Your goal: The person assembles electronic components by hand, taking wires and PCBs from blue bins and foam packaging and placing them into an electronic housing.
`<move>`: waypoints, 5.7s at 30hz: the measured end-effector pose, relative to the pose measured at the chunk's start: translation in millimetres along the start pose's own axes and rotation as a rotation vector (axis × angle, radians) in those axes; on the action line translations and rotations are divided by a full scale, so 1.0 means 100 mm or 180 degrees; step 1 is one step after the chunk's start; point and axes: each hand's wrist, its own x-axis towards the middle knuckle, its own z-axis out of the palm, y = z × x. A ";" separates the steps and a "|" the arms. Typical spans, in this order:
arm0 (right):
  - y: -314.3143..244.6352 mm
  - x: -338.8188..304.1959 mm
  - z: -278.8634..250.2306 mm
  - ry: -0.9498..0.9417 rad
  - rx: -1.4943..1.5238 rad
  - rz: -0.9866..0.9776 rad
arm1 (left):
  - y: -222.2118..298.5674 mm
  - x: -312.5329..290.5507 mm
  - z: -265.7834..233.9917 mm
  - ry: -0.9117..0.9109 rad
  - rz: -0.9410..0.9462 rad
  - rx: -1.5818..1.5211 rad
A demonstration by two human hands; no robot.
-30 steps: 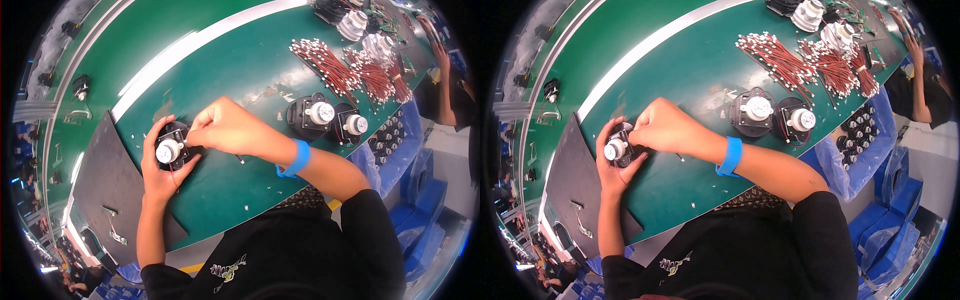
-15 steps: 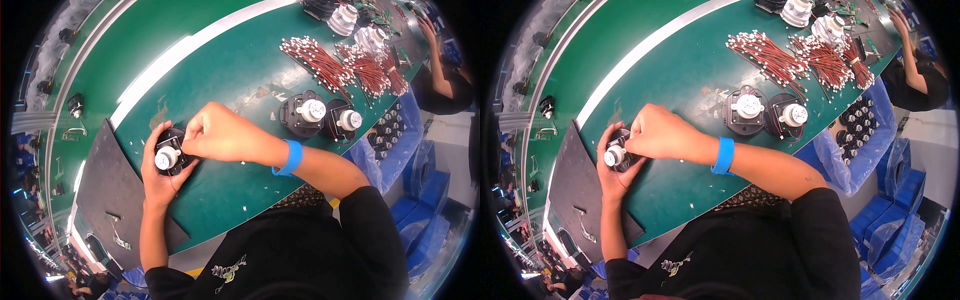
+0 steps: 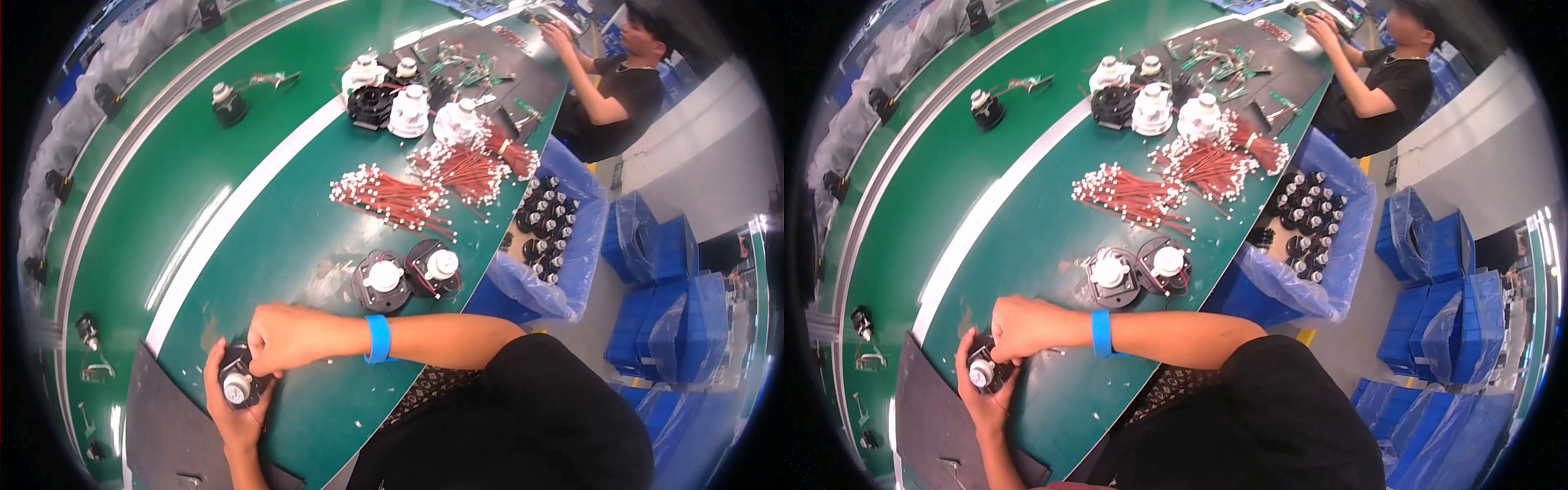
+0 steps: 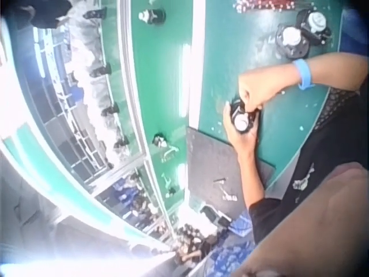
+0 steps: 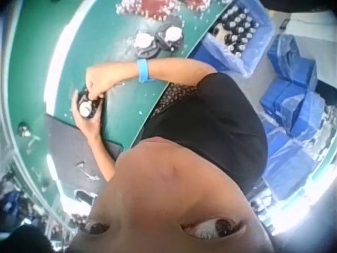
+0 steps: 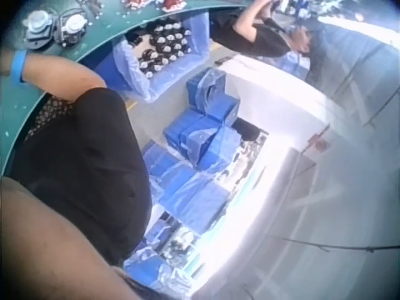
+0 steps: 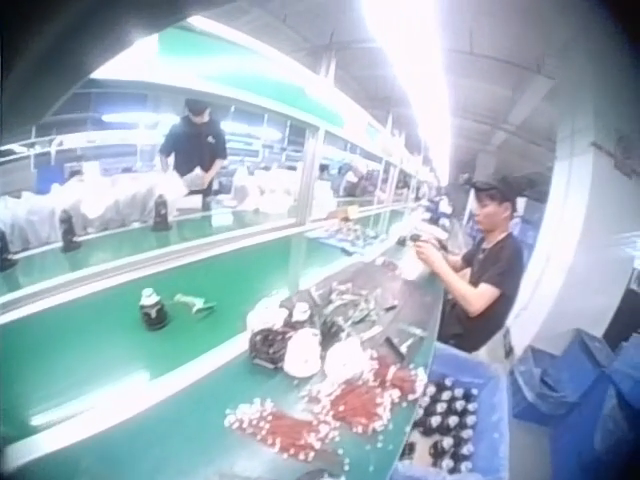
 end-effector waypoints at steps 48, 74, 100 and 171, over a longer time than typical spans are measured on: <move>0.02 0.05 0.11 -0.0204 0.0267 -0.0102 | -0.04 -0.02 -0.05 0.0094 0.0253 -0.0131; -0.37 -0.08 0.47 0.0126 -0.1996 -0.2989 | -0.22 -0.02 -0.16 -0.0711 0.1051 0.0000; -0.39 -0.34 0.37 0.0915 0.1035 -0.1574 | -0.36 -2.48 -1.54 0.1784 -0.2584 0.2195; -0.34 -0.22 0.20 -0.0071 0.1891 -0.0447 | 0.17 -0.20 -0.37 -0.0473 -0.1695 -0.3840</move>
